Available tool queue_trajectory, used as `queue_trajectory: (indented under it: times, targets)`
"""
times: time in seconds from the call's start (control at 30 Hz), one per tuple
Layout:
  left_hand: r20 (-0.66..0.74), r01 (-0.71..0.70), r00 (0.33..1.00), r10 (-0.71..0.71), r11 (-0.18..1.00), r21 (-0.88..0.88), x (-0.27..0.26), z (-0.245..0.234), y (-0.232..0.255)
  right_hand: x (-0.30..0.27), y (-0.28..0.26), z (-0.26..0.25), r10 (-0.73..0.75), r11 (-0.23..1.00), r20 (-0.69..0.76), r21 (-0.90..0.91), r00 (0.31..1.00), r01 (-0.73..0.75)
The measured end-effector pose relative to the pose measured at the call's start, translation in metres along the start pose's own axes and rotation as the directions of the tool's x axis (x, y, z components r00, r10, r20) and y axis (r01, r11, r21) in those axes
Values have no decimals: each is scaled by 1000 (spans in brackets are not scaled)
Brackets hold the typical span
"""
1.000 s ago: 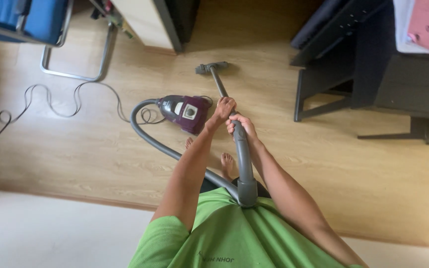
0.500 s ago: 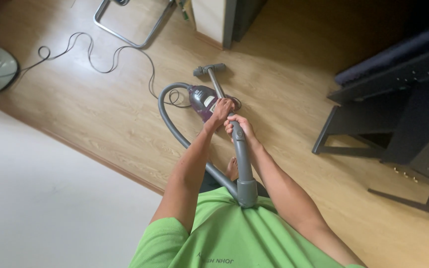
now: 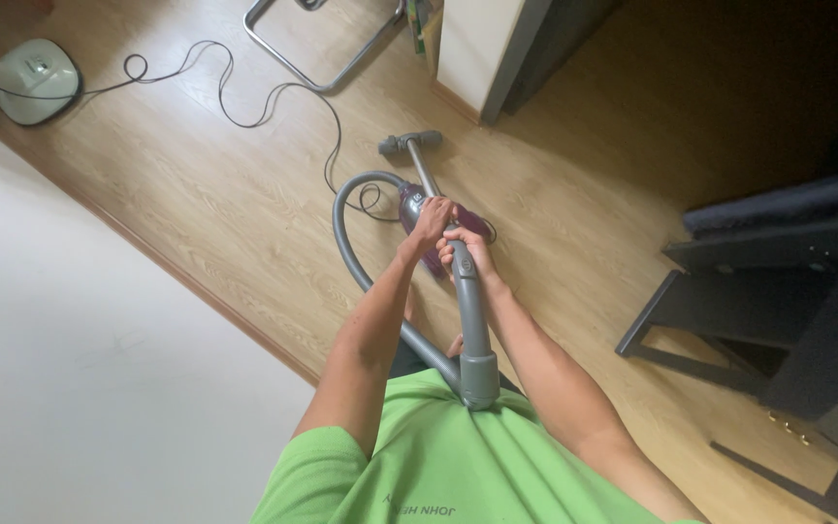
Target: The person vacuums a wooden floor using a corded upright vacuum cleaner. They move the vacuum back and forth along the wall and around furniture, including a blue chair and a desk.
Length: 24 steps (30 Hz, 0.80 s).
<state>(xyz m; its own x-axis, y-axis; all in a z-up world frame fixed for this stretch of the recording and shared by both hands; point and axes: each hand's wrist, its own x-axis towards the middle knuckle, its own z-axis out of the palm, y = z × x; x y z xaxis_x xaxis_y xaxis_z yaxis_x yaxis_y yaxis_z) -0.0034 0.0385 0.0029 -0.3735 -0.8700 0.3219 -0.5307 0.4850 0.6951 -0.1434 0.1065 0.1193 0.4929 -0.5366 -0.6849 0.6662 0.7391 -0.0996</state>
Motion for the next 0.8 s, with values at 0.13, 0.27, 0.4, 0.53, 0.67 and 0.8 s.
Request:
queue_trajectory:
  times: [0.13,0.27,0.4,0.53,0.67,0.8]
  targets:
    - [33,20,999,-21,1000,23,19,-15,-17,40,-16,-3,112,991,26,71,993,-113]
    - [26,38,999,-39,998,50,42,-27,-37,65,-29,12,91,995,40,44,995,-93]
    - [-19,12,1000,-11,998,61,59,-40,-57,82,-40,36,84,995,62,54,995,-87]
    - [-42,33,999,-32,999,20,72,-55,-75,98,-46,61,78,996,42,47,996,-80]
    - [-34,58,998,-57,998,16,87,-66,-94,115,-50,80,28,999,12,25,1000,-28]
    - [-17,62,998,-61,998,34,101,-79,-113,137,-57,90,63,998,33,12,998,-63]
